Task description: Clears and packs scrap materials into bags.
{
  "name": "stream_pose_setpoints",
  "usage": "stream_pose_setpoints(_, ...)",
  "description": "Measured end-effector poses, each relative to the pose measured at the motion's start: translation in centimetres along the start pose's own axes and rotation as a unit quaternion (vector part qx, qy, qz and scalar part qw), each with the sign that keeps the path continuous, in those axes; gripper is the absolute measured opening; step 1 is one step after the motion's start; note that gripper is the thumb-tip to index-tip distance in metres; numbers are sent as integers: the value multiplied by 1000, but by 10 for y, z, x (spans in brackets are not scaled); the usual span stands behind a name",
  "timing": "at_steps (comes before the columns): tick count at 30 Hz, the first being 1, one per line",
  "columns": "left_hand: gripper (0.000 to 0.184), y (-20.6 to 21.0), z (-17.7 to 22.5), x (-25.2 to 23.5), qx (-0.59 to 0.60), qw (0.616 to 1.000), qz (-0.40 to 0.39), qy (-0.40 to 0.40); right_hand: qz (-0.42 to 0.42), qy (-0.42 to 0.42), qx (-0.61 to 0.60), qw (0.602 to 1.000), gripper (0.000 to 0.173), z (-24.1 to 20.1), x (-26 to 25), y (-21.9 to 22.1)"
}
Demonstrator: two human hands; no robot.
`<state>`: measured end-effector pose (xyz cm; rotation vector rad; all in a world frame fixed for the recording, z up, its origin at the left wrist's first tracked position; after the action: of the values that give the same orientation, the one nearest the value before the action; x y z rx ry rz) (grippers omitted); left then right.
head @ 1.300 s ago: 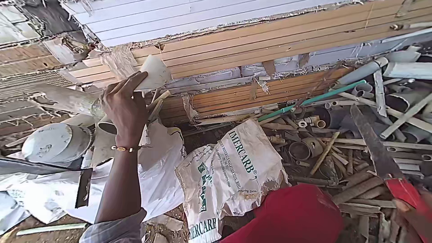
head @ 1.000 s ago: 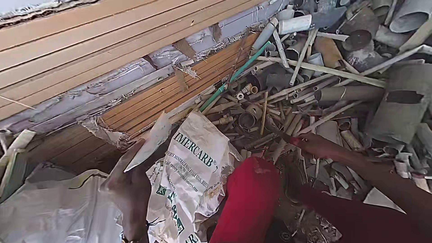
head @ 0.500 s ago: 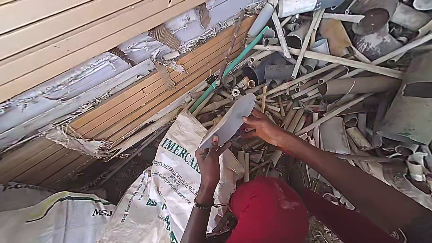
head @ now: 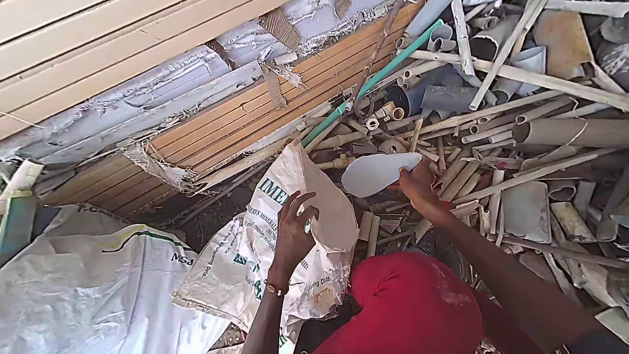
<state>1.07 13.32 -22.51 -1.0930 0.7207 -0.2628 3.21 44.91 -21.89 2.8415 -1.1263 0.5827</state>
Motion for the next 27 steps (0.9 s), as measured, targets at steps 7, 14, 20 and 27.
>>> stream_pose_setpoints(7, 22, -42, 21, 29, -12, 993, 120, -6, -536, 182, 100, 818, 58, 8, 92, 75)
stream_pose_setpoints(14, 27, -80, 12, 49, -90, 991, 79, -53, -349, -24, 98, 932, 28, -52, 60, 76)
stream_pose_setpoints(20, 21, -229, -52, 82, -265, 905, 267, -199, -410, -106, 109, 899, 30, -131, 94, 68)
stream_pose_setpoints(27, 54, -338, -140, 94, -331, 790, 300, -420, -435, -181, 108, 875, 27, -139, 139, 72)
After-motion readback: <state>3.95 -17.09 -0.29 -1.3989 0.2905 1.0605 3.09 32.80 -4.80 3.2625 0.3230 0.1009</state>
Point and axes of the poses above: each hand's wrist, its own x-axis away from the middle knuckle, its own y-axis out of the palm, z = x × y, the point moved 1 cm from there along -x, towards the middle knuckle, and after that the axes turned 15 degrees about -x, right-handed, at the moved point
